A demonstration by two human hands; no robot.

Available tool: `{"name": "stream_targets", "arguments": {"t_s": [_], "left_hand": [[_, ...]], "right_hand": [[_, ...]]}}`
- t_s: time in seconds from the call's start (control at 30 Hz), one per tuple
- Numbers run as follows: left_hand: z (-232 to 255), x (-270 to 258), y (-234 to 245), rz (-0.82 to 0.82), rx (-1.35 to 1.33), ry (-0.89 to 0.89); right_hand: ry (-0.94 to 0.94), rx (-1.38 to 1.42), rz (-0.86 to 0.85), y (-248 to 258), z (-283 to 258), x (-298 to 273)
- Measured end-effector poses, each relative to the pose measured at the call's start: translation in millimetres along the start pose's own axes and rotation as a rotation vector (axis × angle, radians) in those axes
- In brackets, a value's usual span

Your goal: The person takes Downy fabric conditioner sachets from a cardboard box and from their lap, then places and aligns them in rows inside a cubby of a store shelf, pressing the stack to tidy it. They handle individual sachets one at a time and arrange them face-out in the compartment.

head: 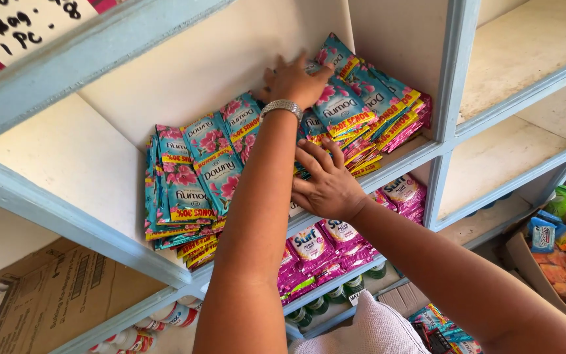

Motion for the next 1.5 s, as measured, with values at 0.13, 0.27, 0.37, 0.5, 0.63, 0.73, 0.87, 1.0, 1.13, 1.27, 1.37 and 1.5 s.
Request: {"name": "stream_targets", "arguments": {"t_s": [0.13, 0.27, 0.37, 0.5, 0.63, 0.73, 0.87, 1.0, 1.13, 1.27, 1.37, 1.5], "left_hand": [[7.7, -8.3, -14.5, -0.235, 0.112, -0.143], [5.9, 4.5, -21.2, -0.1, 0.21, -0.212], [7.1, 14.9, -32.2, -0.187, 0.196, -0.301], [2.4, 23.3, -43.0, -0.177, 0.239, -0.303], [-13.7, 20.7, -27.3, -0.12, -0.187, -0.389], [-28.2, 5.7, -15.4, 0.104, -0.508, -0.527], [-29.1, -118.4, 19.2, 0.102, -1.047, -0.842], [-63.6, -252.1, 12.8, 0.014, -1.141, -0.852], [-110.9, -358.6, -13.2, -0.002, -0.84, -0.812], [-161.2, -426.0, -43.7, -0.052, -0.829, -0.6], [-192.0, -459.5, -52.8, -0.052, -0.78, -0.439], [-225.3, -492.8, -47.6, 0.018, -0.787, -0.196]], "right_hand": [[0.015, -0.018, 0.007, 4.3, -1.2, 5.2], [0.002, -0.027, -0.017, 3.1, -1.1, 2.6], [-0.001, -0.038, -0.034, 1.3, 0.6, 3.3], [0.0, -0.032, -0.035, 4.1, -0.5, 5.5], [-0.003, -0.029, -0.018, 6.5, -2.5, 6.0], [0.0, -0.031, 0.002, 7.0, -3.7, 6.6], [0.022, -0.021, 0.004, -9.4, 3.6, -1.7], [0.056, 0.07, 0.007, -8.9, 0.3, 0.3], [0.009, -0.041, -0.036, 1.5, -7.1, 7.2], [0.026, 0.022, -0.042, -10.0, -4.4, -3.6], [0.033, -0.019, -0.025, -15.3, 1.5, -11.4], [0.066, 0.046, -0.014, -20.3, 6.7, -29.4]]}}
Point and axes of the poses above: each hand's wrist, its own x-axis towards the middle knuckle, its own y-axis out of the back of the hand, z = x × y, the point moved 4 cm from there along x, towards the middle knuckle, and after that the axes turned 5 degrees about -z, right-handed, at the moved point
